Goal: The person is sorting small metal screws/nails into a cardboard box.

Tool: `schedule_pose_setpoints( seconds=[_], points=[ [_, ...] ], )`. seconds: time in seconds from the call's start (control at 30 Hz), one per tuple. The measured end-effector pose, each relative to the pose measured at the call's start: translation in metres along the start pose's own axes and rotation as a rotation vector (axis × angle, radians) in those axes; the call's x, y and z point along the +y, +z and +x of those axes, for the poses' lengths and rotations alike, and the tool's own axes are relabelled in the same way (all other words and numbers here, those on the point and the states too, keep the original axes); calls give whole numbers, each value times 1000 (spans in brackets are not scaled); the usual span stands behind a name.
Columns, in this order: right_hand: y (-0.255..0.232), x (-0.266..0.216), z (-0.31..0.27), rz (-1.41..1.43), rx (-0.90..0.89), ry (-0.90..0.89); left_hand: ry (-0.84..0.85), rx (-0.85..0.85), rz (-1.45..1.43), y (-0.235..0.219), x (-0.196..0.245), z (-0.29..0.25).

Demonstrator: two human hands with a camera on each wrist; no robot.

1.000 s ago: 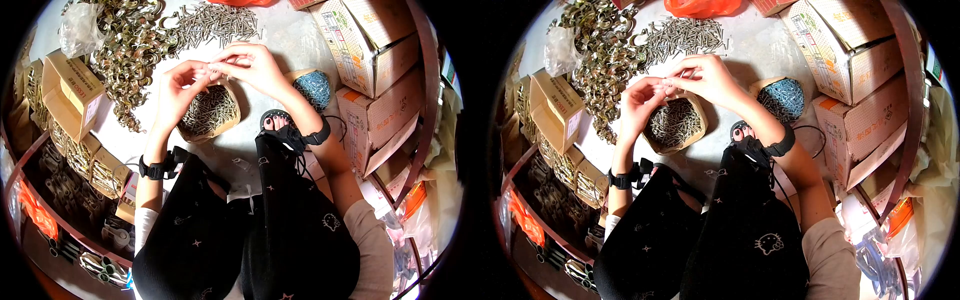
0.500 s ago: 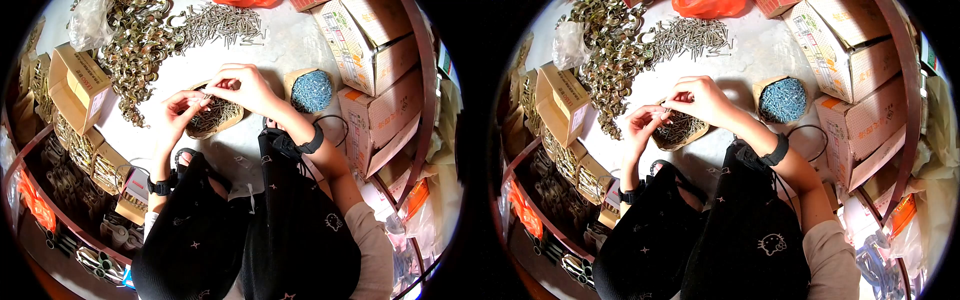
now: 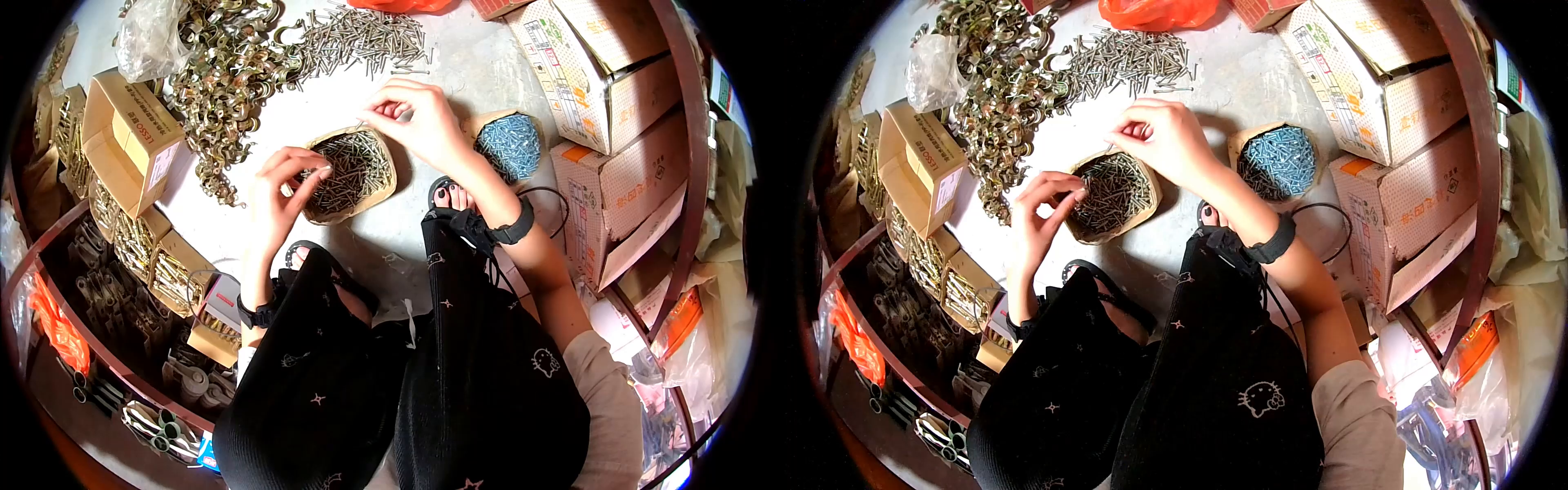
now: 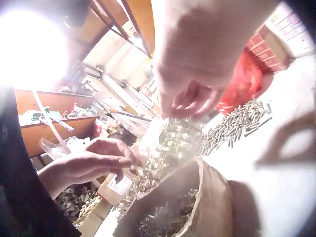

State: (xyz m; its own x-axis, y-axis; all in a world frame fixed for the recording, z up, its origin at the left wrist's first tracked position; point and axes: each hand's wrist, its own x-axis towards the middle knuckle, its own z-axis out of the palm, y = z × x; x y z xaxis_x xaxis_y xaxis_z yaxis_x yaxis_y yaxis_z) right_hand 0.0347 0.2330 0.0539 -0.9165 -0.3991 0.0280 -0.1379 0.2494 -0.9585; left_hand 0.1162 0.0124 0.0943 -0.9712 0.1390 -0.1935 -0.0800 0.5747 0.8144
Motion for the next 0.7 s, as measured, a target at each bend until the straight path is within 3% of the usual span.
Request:
schedule_pose_setpoints(
  seconds=[0.2, 0.27, 0.37, 0.47, 0.53, 0.7],
  points=[
    [21, 7, -17, -179, -446, -74, -25, 205, 75, -19, -1, 10],
    [22, 2, -20, -290, -417, -117, -41, 198, 78, -22, 1, 9],
    [20, 19, -11, -365, -316, 36, -59, 57, 111, -26, 1, 6],
    [-4, 35, 0, -472, 1, 68, -114, -126, 105, -22, -5, -1],
    [-22, 48, 6, -600, 106, 119, -190, -222, 128, -17, 0, -4],
    [-47, 74, 15, -743, 103, 157, -160, -261, 147, -8, 0, -1]
  ],
)
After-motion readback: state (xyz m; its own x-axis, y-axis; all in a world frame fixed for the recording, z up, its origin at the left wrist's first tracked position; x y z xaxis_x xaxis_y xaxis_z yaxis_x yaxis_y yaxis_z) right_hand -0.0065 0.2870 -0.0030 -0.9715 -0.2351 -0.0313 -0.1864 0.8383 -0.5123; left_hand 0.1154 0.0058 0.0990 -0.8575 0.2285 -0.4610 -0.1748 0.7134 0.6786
